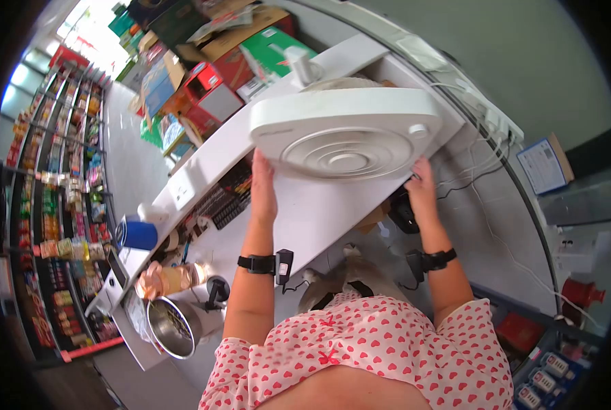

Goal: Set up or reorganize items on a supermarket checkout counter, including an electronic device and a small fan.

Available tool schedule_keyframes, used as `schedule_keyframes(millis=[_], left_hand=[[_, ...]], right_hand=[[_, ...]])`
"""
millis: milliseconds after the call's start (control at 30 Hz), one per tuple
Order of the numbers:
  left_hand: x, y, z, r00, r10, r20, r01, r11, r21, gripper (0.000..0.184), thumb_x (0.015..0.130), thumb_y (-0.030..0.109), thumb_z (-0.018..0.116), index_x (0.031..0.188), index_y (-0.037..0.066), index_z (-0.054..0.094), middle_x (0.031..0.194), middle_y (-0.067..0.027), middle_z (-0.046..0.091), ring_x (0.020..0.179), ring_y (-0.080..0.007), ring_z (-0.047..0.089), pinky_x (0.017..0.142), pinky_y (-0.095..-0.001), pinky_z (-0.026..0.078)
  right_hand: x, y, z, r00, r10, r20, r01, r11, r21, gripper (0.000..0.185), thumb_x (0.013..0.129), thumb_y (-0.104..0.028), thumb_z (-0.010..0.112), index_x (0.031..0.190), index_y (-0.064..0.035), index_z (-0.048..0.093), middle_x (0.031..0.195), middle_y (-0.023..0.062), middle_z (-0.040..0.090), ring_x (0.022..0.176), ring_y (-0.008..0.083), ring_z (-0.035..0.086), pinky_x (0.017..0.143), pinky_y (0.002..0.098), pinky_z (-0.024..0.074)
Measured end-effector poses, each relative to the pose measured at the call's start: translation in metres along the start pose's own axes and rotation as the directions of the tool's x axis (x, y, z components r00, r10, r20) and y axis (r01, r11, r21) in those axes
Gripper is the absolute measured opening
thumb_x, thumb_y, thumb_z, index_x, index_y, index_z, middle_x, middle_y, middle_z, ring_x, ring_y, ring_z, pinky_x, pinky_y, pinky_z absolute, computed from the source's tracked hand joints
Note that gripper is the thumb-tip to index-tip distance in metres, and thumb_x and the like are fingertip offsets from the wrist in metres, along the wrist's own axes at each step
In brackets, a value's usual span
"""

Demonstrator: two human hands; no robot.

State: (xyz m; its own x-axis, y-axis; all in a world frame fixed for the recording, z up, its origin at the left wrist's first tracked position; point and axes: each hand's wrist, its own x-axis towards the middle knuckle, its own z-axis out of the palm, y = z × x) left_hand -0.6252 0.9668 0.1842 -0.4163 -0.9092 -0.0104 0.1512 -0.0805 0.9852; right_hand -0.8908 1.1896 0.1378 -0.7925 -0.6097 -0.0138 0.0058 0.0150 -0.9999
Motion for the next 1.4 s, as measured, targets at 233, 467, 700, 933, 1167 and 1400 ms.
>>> schedule_keyframes(millis=[233,467,700,933,1167,1400], left_hand=[[0.024,-0.025,0.007,1.0,-0.007,-0.014,0.004,0.978,-0.208,0.068,0.098,0.059,0.022,0.147,0.012,0.027,0.15,-0.0023,0.032,0.137,-0.021,0.028,0.113,-0.0359,0.019],[0.013,-0.012,0.009,0.99,-0.086,-0.108,0.051,0.956,-0.288,0.073,0.095,0.064,0.02,0.148,0.014,0.024,0.153,-0.003,0.026,0.139,-0.0226,0.023,0.116,-0.0375,0.014],[0.005,-0.002,0.008,0.974,-0.051,-0.222,-0.003,0.971,-0.238,0.078,0.092,0.067,0.018,0.149,0.013,0.021,0.154,-0.0056,0.023,0.141,-0.0224,0.02,0.117,-0.0381,0.012],[0.003,0.003,0.015,0.967,-0.045,-0.252,-0.016,0.971,-0.237,0.077,0.092,0.067,0.018,0.149,0.016,0.022,0.153,-0.0044,0.026,0.14,-0.0215,0.023,0.115,-0.0375,0.016],[0.001,0.004,0.014,0.958,-0.06,-0.28,0.004,0.98,-0.197,0.074,0.093,0.066,0.019,0.149,0.017,0.023,0.152,-0.0033,0.028,0.138,-0.0208,0.026,0.113,-0.0378,0.02],[0.0,-0.002,0.002,0.976,-0.058,-0.211,0.021,0.985,-0.174,0.076,0.092,0.068,0.019,0.148,0.017,0.024,0.151,-0.0029,0.029,0.138,-0.0208,0.026,0.113,-0.0379,0.02]], right_hand=[[0.008,0.026,0.006,0.988,-0.06,0.141,0.075,0.992,-0.099,0.079,0.077,0.003,0.051,0.148,-0.0019,0.017,0.144,0.0192,0.034,0.133,0.028,0.035,0.102,0.03,0.0355],[0.003,0.003,0.014,0.986,-0.074,0.151,0.096,0.985,-0.143,0.08,0.075,0.003,0.051,0.148,-0.0071,0.02,0.146,0.018,0.031,0.136,0.03,0.031,0.097,0.0287,0.0383],[0.02,0.012,0.01,0.99,-0.084,0.114,0.096,0.991,-0.098,0.066,0.077,0.005,0.05,0.141,-0.0035,0.035,0.133,0.0179,0.048,0.126,0.0257,0.045,0.099,0.0327,0.0393],[0.153,0.047,-0.002,0.98,0.197,-0.029,-0.198,0.978,-0.061,0.024,0.087,-0.018,0.056,0.098,0.0016,0.065,0.08,0.0096,0.067,0.069,0.0174,0.063,0.066,0.0314,0.0516],[0.184,0.052,0.033,0.889,0.447,0.097,-0.358,0.811,-0.462,0.038,0.085,-0.033,0.055,0.07,-0.0002,0.066,0.06,0.0093,0.064,0.05,0.0223,0.063,0.055,0.0349,0.0517],[0.192,0.054,0.044,0.873,0.483,0.06,-0.354,0.715,-0.603,0.037,0.085,-0.029,0.049,0.069,-0.0015,0.067,0.061,0.0099,0.066,0.054,0.0244,0.065,0.062,0.0376,0.052]])
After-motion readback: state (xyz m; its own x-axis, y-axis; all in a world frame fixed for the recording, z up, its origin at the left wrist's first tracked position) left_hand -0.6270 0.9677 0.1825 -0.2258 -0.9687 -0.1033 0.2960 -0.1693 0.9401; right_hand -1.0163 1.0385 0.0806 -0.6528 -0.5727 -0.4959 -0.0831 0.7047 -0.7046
